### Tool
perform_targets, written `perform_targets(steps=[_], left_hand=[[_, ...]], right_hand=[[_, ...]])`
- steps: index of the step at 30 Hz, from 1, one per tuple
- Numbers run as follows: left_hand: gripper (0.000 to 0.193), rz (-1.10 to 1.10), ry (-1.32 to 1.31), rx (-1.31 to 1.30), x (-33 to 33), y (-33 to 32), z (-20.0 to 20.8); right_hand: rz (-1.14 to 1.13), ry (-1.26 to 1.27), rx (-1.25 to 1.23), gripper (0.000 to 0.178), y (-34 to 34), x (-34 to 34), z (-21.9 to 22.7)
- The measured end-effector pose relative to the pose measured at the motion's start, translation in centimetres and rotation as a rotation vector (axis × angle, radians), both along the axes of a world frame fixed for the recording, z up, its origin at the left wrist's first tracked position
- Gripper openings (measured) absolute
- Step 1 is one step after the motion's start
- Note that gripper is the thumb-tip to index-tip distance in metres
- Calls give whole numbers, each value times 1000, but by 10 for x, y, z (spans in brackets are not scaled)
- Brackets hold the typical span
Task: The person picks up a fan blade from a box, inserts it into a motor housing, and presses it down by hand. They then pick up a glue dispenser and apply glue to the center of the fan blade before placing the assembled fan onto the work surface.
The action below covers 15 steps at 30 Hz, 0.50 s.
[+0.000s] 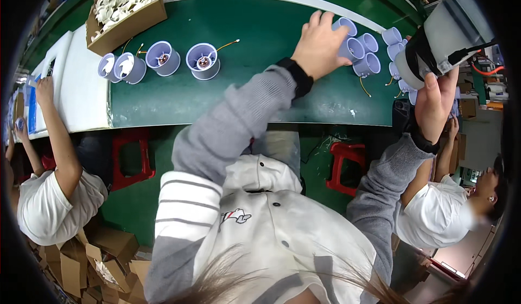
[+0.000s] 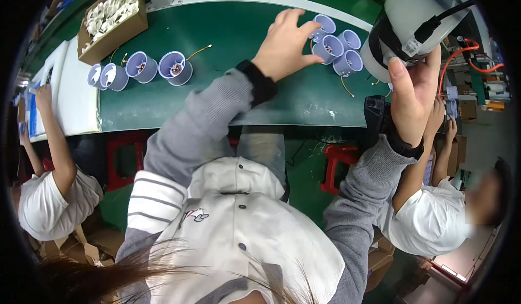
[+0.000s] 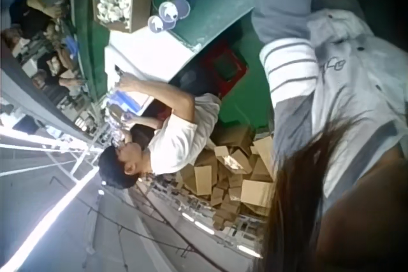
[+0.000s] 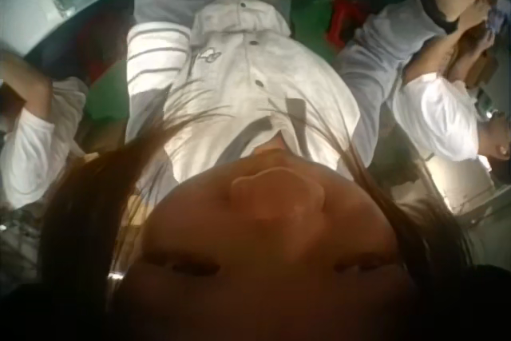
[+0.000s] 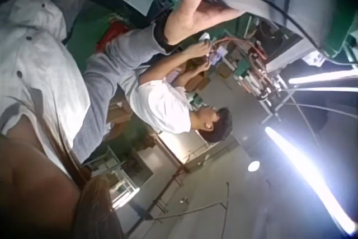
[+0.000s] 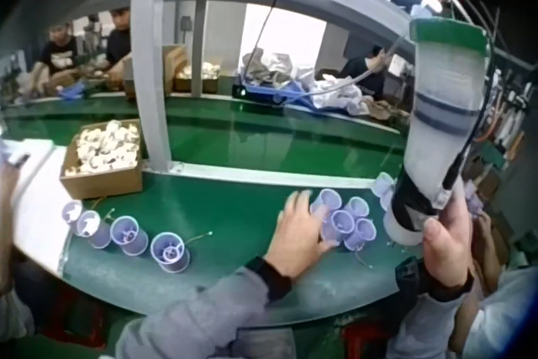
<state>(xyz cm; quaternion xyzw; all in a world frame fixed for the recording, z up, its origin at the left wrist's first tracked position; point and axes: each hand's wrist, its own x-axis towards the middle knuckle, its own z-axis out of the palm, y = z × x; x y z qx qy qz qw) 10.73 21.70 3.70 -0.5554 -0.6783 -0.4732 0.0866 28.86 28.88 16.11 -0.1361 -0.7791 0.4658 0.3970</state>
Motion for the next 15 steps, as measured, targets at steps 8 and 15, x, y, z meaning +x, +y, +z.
perform_targets(steps=[8,15], left_hand=[[56,-192,332,-337,1,73,-29],[54,-116,276,-412,-11,-30,-14]], right_hand=[[67,-33,35,75,-14,8,-11],[259,2,-152,81,-32,-19,-20]])
